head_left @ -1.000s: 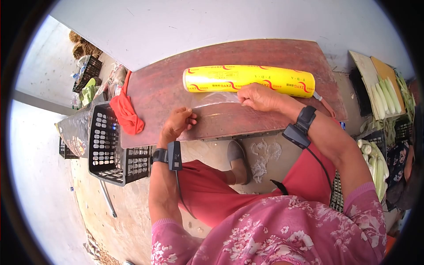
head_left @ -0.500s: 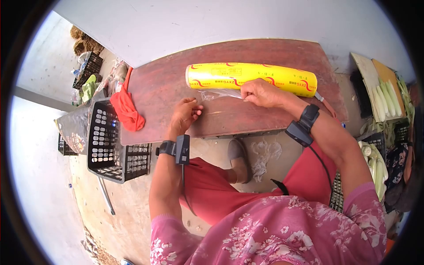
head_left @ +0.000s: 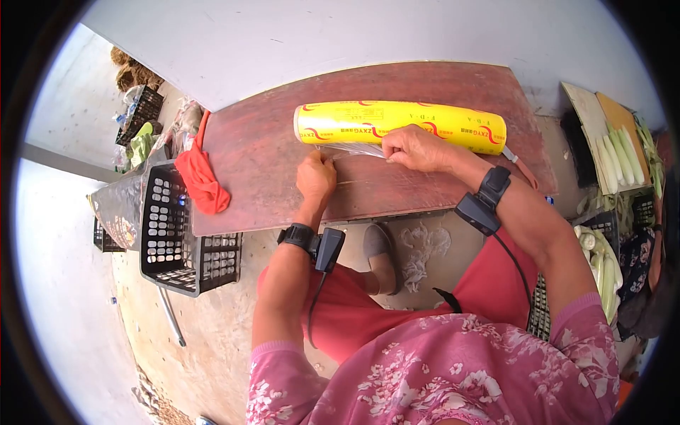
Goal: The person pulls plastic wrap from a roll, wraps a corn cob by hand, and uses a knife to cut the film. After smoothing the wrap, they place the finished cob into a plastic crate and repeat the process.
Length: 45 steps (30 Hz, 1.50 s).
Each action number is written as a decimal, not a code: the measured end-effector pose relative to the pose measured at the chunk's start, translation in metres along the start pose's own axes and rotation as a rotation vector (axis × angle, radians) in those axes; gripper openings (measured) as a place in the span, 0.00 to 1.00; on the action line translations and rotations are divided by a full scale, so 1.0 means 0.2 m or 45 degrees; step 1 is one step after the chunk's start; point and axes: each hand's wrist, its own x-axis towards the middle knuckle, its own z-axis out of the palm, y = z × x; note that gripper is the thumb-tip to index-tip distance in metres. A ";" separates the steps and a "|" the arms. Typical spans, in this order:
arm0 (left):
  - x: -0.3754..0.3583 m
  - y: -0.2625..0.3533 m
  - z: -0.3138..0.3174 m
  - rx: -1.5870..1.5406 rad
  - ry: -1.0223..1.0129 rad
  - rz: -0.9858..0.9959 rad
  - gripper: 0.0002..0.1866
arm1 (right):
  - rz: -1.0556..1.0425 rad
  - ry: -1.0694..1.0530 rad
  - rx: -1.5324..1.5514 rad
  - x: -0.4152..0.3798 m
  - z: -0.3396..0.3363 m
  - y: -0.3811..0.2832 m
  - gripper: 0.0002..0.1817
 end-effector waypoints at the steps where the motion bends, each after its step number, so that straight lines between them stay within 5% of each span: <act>1: 0.00 0.00 -0.01 -0.011 0.000 0.012 0.08 | -0.012 0.001 0.006 0.00 0.00 0.00 0.05; 6: 0.06 -0.11 0.01 -0.110 0.040 0.096 0.07 | -0.042 0.049 0.018 -0.01 0.00 0.01 0.05; 9: 0.08 -0.13 -0.04 -0.944 -0.223 -0.412 0.04 | 0.008 0.043 0.031 0.00 -0.01 0.00 0.05; 12: 0.08 -0.15 -0.07 -1.295 -0.360 -0.460 0.04 | 0.028 0.054 0.043 0.00 -0.01 0.01 0.05; 18: 0.06 -0.18 -0.14 -1.438 -0.539 -0.455 0.05 | 0.032 0.069 0.009 0.01 -0.03 0.01 0.04; 24: 0.05 -0.19 -0.21 -1.402 -0.550 -0.498 0.10 | 0.026 -0.003 0.013 0.00 -0.03 0.00 0.04; 45: 0.02 -0.25 -0.31 -1.001 -0.590 -0.249 0.05 | -0.154 -0.050 -0.044 -0.04 0.08 0.04 0.04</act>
